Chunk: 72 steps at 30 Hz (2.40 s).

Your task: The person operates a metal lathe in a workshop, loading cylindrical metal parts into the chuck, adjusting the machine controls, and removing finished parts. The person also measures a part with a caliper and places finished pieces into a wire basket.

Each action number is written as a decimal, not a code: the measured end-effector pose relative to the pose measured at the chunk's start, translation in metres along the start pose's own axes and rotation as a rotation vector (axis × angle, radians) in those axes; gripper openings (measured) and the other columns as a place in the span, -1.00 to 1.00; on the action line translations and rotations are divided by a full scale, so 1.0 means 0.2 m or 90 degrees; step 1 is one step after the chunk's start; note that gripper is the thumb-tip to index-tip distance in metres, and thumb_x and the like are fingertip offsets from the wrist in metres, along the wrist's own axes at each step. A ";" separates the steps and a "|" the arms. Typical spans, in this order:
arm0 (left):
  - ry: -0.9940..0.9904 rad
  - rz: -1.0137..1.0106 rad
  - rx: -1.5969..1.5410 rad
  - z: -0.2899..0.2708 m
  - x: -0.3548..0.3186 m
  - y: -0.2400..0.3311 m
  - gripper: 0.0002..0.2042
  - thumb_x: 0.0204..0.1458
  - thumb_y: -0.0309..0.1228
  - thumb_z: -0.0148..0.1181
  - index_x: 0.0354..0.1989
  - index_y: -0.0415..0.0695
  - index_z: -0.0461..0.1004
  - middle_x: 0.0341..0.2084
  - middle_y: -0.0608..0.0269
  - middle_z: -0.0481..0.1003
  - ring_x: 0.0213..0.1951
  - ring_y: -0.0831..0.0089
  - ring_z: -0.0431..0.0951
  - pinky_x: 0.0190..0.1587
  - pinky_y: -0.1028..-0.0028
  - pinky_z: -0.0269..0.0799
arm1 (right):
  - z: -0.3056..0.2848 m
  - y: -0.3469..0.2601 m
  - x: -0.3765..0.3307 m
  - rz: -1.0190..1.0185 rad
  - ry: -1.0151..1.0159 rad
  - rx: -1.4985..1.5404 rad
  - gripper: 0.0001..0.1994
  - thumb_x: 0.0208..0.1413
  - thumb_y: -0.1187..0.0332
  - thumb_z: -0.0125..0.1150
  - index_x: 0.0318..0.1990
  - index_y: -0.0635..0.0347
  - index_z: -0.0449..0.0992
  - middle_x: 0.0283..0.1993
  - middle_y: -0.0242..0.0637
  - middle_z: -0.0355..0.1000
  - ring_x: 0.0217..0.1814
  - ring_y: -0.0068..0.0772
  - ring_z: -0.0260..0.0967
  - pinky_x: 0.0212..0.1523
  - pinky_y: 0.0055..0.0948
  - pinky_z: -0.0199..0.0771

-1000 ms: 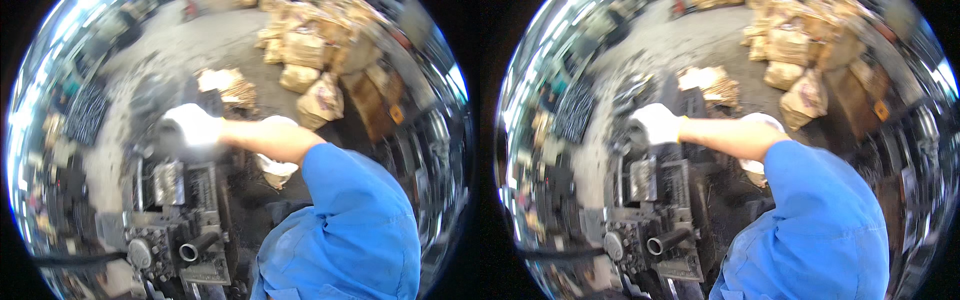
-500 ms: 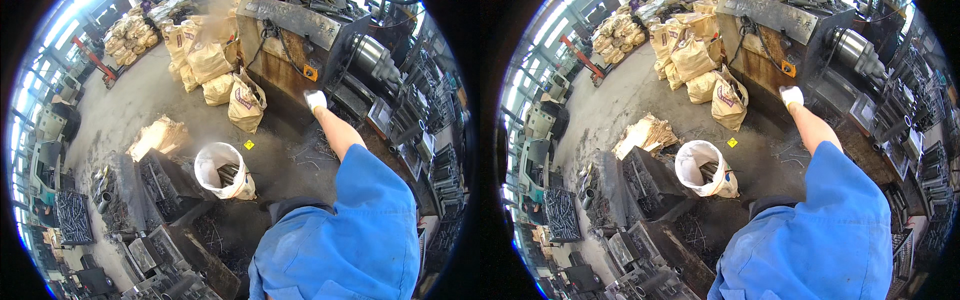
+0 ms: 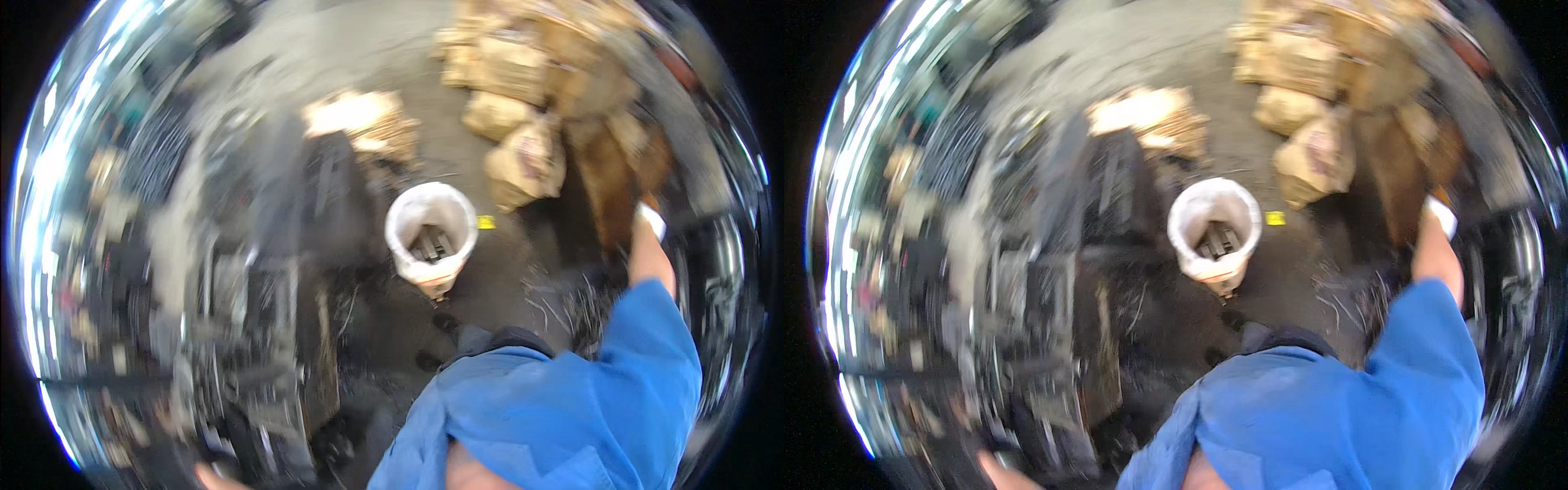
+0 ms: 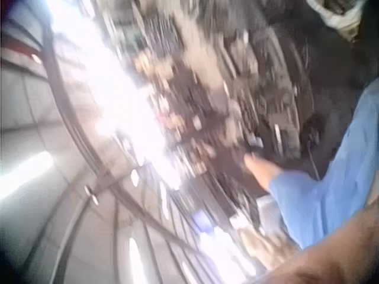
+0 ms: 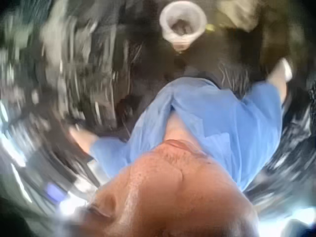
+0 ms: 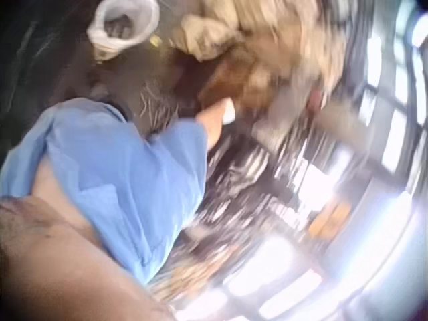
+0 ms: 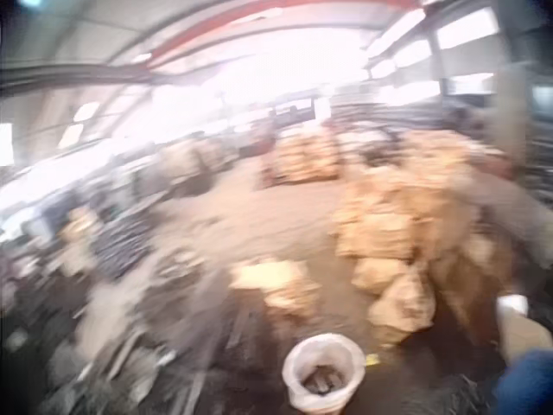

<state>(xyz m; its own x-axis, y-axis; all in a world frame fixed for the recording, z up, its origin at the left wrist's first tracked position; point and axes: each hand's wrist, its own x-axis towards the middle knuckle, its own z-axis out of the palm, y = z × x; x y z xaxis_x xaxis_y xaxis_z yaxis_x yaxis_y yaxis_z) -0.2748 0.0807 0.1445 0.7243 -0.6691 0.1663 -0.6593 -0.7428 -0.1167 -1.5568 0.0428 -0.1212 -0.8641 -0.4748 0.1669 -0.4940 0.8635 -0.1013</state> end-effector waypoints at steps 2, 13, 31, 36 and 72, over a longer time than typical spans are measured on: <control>-0.021 -0.045 0.013 0.02 0.04 -0.16 -0.27 0.30 0.21 0.10 0.43 -0.14 0.44 0.42 -0.05 0.43 0.39 0.03 0.46 0.46 0.12 0.30 | -0.04 -0.03 0.04 -0.052 -0.010 -0.016 -0.52 0.48 0.02 -0.21 0.12 0.04 0.64 0.17 -0.10 0.62 0.19 0.01 0.57 0.15 -0.02 0.57; 0.146 -0.079 0.028 0.13 -0.09 -0.29 -0.42 0.26 0.23 0.09 0.25 0.09 0.56 0.28 0.06 0.52 0.37 0.01 0.43 0.48 -0.01 0.17 | -0.04 -0.73 -0.07 -0.155 -0.089 -0.099 -0.69 0.36 0.17 0.06 -0.04 0.13 0.66 -0.05 -0.06 0.62 -0.05 0.03 0.57 -0.03 -0.10 0.58; 0.227 -0.105 0.070 -0.02 -0.04 -0.17 -0.44 0.32 0.15 0.06 -0.22 -0.13 0.74 -0.23 -0.06 0.71 -0.08 -0.05 0.69 0.19 0.00 0.43 | -1.42 -3.47 -3.13 -1.216 -0.324 0.704 -0.77 0.18 0.51 0.34 -0.01 0.23 0.67 -0.06 -0.06 0.64 -0.06 -0.10 0.64 -0.04 -0.30 0.63; 0.102 -0.197 0.006 0.03 0.09 -0.31 -0.41 0.36 0.15 -0.02 -0.16 -0.10 0.78 -0.21 0.04 0.75 -0.08 -0.01 0.75 0.01 0.09 0.58 | -1.68 -3.78 -3.90 -1.453 -0.249 0.695 -0.63 0.13 0.21 0.45 0.09 0.06 0.64 -0.12 -0.08 0.62 -0.09 0.08 0.60 -0.06 -0.05 0.60; 0.221 -0.432 0.297 -0.99 0.30 -1.39 -0.39 0.28 -0.11 0.15 0.47 -0.08 0.39 0.66 -0.10 -0.06 0.22 -0.29 0.59 0.07 -0.35 0.55 | -1.60 -3.77 -4.20 -1.396 -0.370 0.685 -0.86 0.17 0.37 0.33 -0.18 0.11 0.75 -0.16 -0.07 0.67 -0.03 0.10 0.58 0.05 -0.13 0.57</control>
<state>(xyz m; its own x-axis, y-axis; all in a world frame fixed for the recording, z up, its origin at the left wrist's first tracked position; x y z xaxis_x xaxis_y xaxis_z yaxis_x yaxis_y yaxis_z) -0.0882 0.2522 0.3802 0.7764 -0.0929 0.6234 0.0933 -0.9613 -0.2594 -0.4283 -0.1550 0.1290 0.8064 -0.2819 0.5199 0.0015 -0.8781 -0.4785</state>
